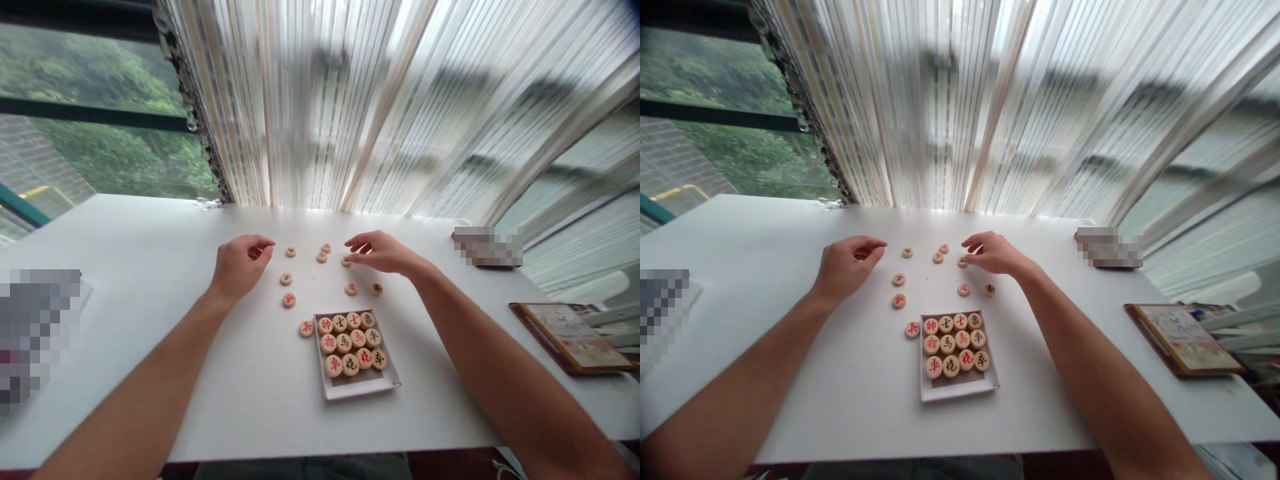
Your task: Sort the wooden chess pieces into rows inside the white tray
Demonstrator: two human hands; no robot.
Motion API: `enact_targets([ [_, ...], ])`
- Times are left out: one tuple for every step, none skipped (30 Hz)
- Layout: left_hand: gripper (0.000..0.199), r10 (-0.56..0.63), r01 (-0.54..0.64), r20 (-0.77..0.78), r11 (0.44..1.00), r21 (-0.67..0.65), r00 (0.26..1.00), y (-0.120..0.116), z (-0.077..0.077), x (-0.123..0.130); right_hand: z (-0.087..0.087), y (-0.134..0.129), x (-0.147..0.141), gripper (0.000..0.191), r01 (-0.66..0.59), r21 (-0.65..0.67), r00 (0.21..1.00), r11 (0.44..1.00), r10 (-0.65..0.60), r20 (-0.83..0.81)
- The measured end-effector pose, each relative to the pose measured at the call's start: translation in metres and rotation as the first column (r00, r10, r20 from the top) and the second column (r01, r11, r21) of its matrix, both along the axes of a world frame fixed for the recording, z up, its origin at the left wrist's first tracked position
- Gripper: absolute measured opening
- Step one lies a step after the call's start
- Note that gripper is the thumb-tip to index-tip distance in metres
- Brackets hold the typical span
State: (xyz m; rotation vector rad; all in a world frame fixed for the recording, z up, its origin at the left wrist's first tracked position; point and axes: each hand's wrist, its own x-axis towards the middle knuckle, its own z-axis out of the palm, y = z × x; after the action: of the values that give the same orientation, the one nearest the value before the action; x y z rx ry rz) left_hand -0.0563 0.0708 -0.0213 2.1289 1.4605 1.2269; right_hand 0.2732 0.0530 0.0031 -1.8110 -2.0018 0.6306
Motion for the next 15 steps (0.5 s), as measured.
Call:
enact_targets([
  [0.021, 0.006, -0.006, -0.006, 1.000, -0.011, 1.000, 0.002, -0.002, -0.001, 0.000, 0.003, 0.000, 0.036, -0.027, -0.024, 1.000, 0.999, 0.027, -0.006],
  [0.021, 0.011, -0.011, -0.011, 1.000, -0.022, 1.000, 0.003, -0.004, -0.001, 0.000, 0.006, 0.000, 0.038, -0.057, -0.047, 0.998, 0.997, 0.056, -0.012],
  [0.021, 0.013, -0.013, -0.016, 0.999, -0.034, 1.000, 0.004, -0.006, -0.001, 0.000, 0.008, 0.001, 0.040, -0.085, -0.068, 0.996, 0.994, 0.084, -0.019],
  [0.021, 0.015, -0.016, -0.019, 0.999, -0.046, 1.000, 0.005, -0.008, -0.001, -0.001, 0.010, 0.002, 0.042, -0.109, -0.084, 0.994, 0.990, 0.107, -0.025],
  [0.021, 0.016, -0.017, -0.022, 0.998, -0.057, 1.000, 0.006, -0.009, -0.001, -0.001, 0.012, 0.003, 0.043, -0.130, -0.098, 0.991, 0.987, 0.127, -0.032],
  [0.021, 0.015, -0.017, -0.025, 0.997, -0.069, 1.000, 0.006, -0.011, 0.000, -0.002, 0.013, 0.005, 0.045, -0.147, -0.110, 0.989, 0.983, 0.143, -0.038],
  [0.021, 0.013, -0.015, -0.026, 0.997, -0.080, 1.000, 0.006, -0.012, 0.001, -0.003, 0.015, 0.006, 0.046, -0.161, -0.120, 0.987, 0.980, 0.157, -0.044],
  [0.022, 0.009, -0.012, -0.027, 0.996, -0.091, 1.000, 0.006, -0.013, 0.001, -0.004, 0.016, 0.007, 0.048, -0.174, -0.128, 0.984, 0.976, 0.169, -0.051],
  [0.022, 0.005, -0.008, -0.027, 0.995, -0.101, 1.000, 0.006, -0.014, 0.002, -0.005, 0.017, 0.009, 0.049, -0.185, -0.135, 0.982, 0.973, 0.179, -0.058],
  [0.022, 0.002, -0.005, -0.025, 0.994, -0.111, 1.000, 0.005, -0.014, 0.002, -0.005, 0.018, 0.010, 0.049, -0.194, -0.139, 0.980, 0.971, 0.187, -0.064],
  [0.023, -0.001, -0.002, -0.024, 0.993, -0.120, 1.000, 0.005, -0.015, 0.003, -0.006, 0.019, 0.011, 0.050, -0.201, -0.143, 0.979, 0.969, 0.193, -0.069],
  [0.023, -0.003, 0.000, -0.022, 0.992, -0.128, 1.000, 0.004, -0.016, 0.003, -0.007, 0.020, 0.012, 0.050, -0.208, -0.146, 0.977, 0.967, 0.199, -0.074],
  [0.023, -0.004, 0.001, -0.019, 0.991, -0.134, 1.000, 0.004, -0.016, 0.003, -0.007, 0.020, 0.013, 0.050, -0.217, -0.149, 0.975, 0.965, 0.207, -0.076],
  [0.023, -0.005, 0.003, -0.017, 0.990, -0.138, 1.000, 0.003, -0.016, 0.004, -0.008, 0.020, 0.013, 0.049, -0.228, -0.151, 0.973, 0.962, 0.219, -0.075],
  [0.023, -0.006, 0.004, -0.014, 0.990, -0.140, 1.000, 0.003, -0.016, 0.004, -0.008, 0.021, 0.014, 0.048, -0.241, -0.150, 0.970, 0.959, 0.233, -0.070],
])
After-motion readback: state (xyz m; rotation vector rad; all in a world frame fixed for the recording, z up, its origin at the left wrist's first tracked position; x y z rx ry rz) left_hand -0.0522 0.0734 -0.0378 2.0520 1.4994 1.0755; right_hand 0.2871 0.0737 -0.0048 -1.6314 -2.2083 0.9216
